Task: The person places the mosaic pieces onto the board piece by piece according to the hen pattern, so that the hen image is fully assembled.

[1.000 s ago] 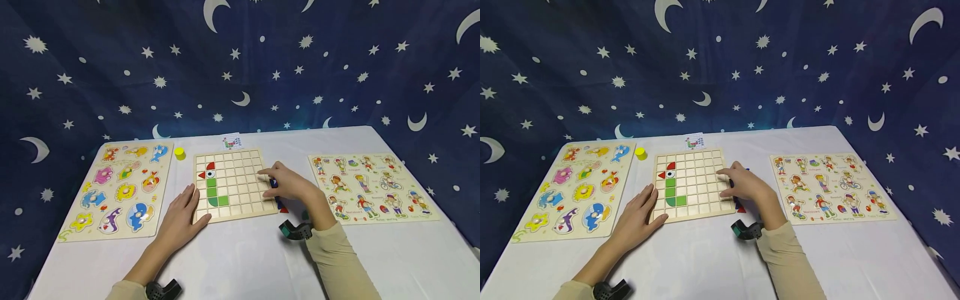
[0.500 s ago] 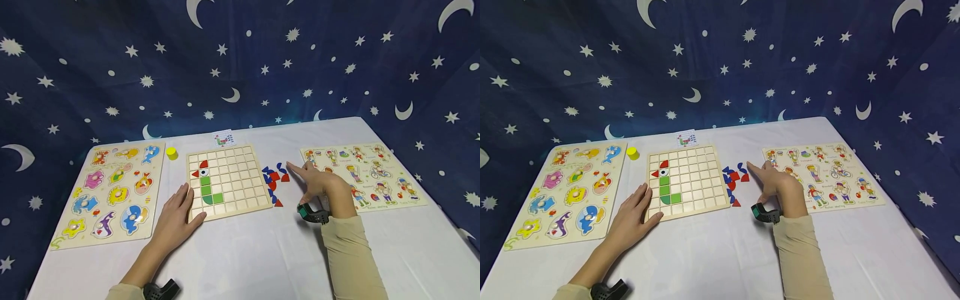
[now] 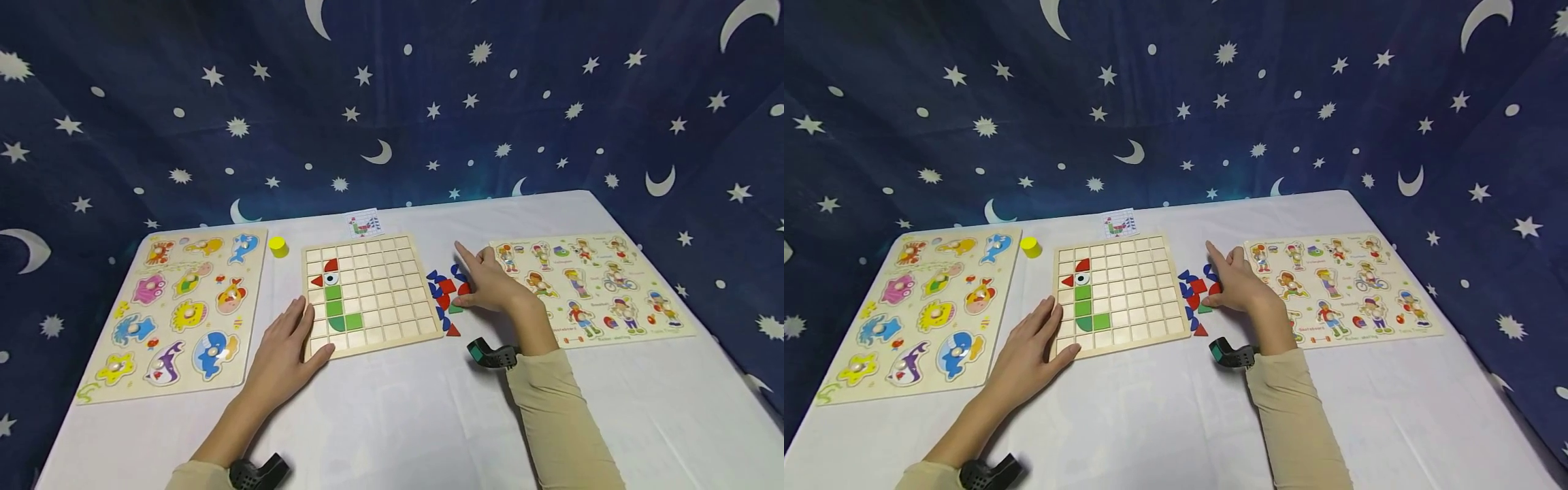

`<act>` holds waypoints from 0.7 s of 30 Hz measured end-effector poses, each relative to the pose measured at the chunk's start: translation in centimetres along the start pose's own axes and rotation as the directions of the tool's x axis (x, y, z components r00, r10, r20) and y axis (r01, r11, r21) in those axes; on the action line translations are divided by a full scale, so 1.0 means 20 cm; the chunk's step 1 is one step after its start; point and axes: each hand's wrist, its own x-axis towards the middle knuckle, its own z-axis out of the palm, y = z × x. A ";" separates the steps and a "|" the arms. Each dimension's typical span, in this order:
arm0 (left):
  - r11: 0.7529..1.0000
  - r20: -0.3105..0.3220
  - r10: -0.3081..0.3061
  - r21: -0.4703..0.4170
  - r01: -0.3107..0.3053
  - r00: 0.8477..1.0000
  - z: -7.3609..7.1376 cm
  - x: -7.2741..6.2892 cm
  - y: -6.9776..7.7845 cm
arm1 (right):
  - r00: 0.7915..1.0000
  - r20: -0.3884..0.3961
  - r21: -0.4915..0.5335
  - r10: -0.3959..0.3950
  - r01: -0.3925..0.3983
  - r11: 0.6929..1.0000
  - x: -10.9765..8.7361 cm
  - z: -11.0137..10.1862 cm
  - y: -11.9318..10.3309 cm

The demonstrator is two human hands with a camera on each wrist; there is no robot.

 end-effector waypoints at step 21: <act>1.000 0.003 -0.006 -0.003 0.006 1.000 -0.01 0.00 0.00 | 0.972 0.212 -0.005 -0.105 0.108 0.994 0.00 0.00 -0.06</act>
